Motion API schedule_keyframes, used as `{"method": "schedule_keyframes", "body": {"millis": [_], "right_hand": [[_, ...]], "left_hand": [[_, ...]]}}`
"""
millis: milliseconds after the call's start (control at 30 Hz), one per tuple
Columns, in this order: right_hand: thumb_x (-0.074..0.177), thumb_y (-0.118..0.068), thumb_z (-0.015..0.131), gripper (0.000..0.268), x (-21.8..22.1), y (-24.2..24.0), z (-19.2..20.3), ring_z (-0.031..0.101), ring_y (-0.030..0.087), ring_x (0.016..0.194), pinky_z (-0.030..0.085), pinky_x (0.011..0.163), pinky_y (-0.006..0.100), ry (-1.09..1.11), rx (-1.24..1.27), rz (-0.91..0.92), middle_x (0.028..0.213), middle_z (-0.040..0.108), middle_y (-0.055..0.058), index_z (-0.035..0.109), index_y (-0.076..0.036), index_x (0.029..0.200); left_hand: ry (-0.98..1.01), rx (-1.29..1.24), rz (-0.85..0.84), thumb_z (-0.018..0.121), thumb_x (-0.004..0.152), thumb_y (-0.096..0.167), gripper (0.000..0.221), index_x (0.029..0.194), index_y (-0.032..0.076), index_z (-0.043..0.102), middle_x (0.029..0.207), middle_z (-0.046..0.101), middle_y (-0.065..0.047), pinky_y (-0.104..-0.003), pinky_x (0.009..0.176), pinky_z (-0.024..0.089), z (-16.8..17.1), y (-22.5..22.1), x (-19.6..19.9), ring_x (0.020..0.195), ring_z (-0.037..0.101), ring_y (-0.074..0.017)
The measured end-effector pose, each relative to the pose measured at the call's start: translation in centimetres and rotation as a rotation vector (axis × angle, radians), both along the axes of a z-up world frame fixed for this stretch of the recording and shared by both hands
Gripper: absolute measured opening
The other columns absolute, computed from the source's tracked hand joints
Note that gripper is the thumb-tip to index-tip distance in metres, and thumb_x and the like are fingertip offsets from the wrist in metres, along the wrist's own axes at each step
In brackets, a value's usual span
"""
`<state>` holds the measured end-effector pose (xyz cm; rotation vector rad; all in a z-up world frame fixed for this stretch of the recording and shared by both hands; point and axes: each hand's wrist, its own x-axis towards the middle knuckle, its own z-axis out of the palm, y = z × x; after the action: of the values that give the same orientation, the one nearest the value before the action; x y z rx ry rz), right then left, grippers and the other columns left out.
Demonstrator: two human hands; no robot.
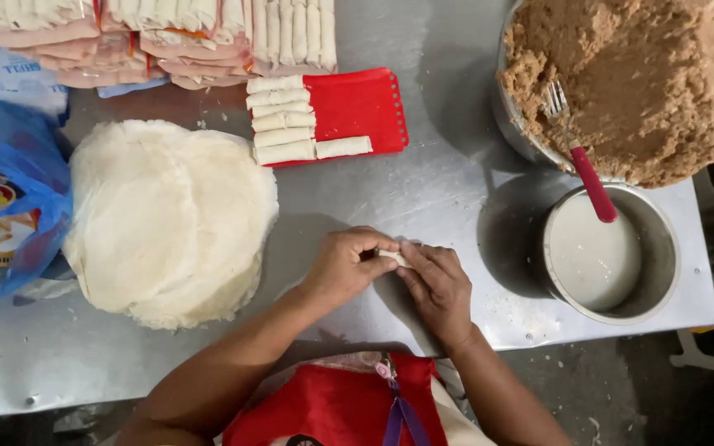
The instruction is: A person is rapidly wrapping meat filling in thin dough wrappers to create spring rolls and then packaging them into plastic bags on a stainless steel production table.
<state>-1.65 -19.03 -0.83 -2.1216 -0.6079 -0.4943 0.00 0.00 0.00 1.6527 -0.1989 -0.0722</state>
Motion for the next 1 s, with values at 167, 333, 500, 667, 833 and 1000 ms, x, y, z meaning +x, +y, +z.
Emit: {"method": "schedule_keyframes", "body": {"millis": [167, 333, 500, 667, 833, 1000], "right_hand": [[0.087, -0.009, 0.08, 0.026, -0.7, 0.4, -0.2, 0.075, 0.035, 0.088, 0.06, 0.075, 0.043, 0.082, 0.107, -0.023, 0.095, 0.075, 0.016, 0.077, -0.001, 0.112], [0.09, -0.01, 0.078, 0.028, -1.2, 1.4, 0.5, 0.076, 0.038, 0.093, 0.06, 0.078, 0.046, 0.17, 0.146, -0.027, 0.101, 0.075, 0.018, 0.07, 0.001, 0.113], [0.092, -0.007, 0.074, 0.022, -1.1, 0.8, 0.0, 0.072, 0.021, 0.088, 0.058, 0.079, 0.04, 0.395, 0.424, -0.053, 0.096, 0.077, 0.015, 0.074, 0.004, 0.111], [0.092, -0.004, 0.073, 0.023, -1.5, 1.6, 0.5, 0.067, 0.017, 0.082, 0.056, 0.078, 0.036, 0.516, 0.572, -0.067, 0.088, 0.074, 0.013, 0.074, 0.006, 0.113], [0.092, -0.005, 0.073, 0.027, -1.7, 1.2, -1.1, 0.073, 0.021, 0.083, 0.06, 0.07, 0.033, 0.597, 0.7, -0.102, 0.094, 0.076, 0.017, 0.072, 0.007, 0.116], [0.091, -0.004, 0.074, 0.026, -1.9, 1.7, -0.3, 0.069, 0.02, 0.079, 0.061, 0.064, 0.035, 0.586, 0.623, -0.095, 0.098, 0.076, 0.02, 0.074, 0.009, 0.114]], "left_hand": [[-0.083, -0.005, 0.064, 0.085, 0.079, 0.002, 0.018, 0.096, 0.007, 0.08, 0.087, 0.075, -0.007, -0.031, 0.069, 0.057, 0.4, -0.2, -0.3, 0.078, 0.069, -0.0189], [-0.139, 0.037, 0.042, 0.085, 0.076, -0.002, 0.016, 0.089, 0.006, 0.079, 0.084, 0.071, -0.006, -0.032, 0.066, 0.059, 1.1, -0.2, -0.4, 0.075, 0.069, -0.0204], [0.162, -0.494, 0.014, 0.079, 0.085, -0.001, 0.028, 0.111, -0.004, 0.071, 0.093, 0.076, -0.017, -0.031, 0.07, 0.065, -0.3, -0.4, -0.8, 0.081, 0.073, -0.0194], [0.255, -0.577, 0.039, 0.067, 0.093, -0.004, 0.016, 0.107, -0.01, 0.072, 0.092, 0.077, -0.021, -0.031, 0.069, 0.067, -0.3, -0.3, -1.1, 0.08, 0.077, -0.0237], [-0.071, -0.237, 0.081, 0.076, 0.089, 0.0, 0.018, 0.107, -0.004, 0.077, 0.095, 0.079, -0.018, -0.031, 0.066, 0.064, 1.4, 0.0, -1.3, 0.084, 0.077, -0.0211], [-0.277, 0.018, 0.061, 0.071, 0.097, 0.01, 0.008, 0.099, 0.007, 0.077, 0.094, 0.076, -0.007, -0.034, 0.073, 0.061, 1.1, 0.3, -0.8, 0.084, 0.074, -0.0219]]}}
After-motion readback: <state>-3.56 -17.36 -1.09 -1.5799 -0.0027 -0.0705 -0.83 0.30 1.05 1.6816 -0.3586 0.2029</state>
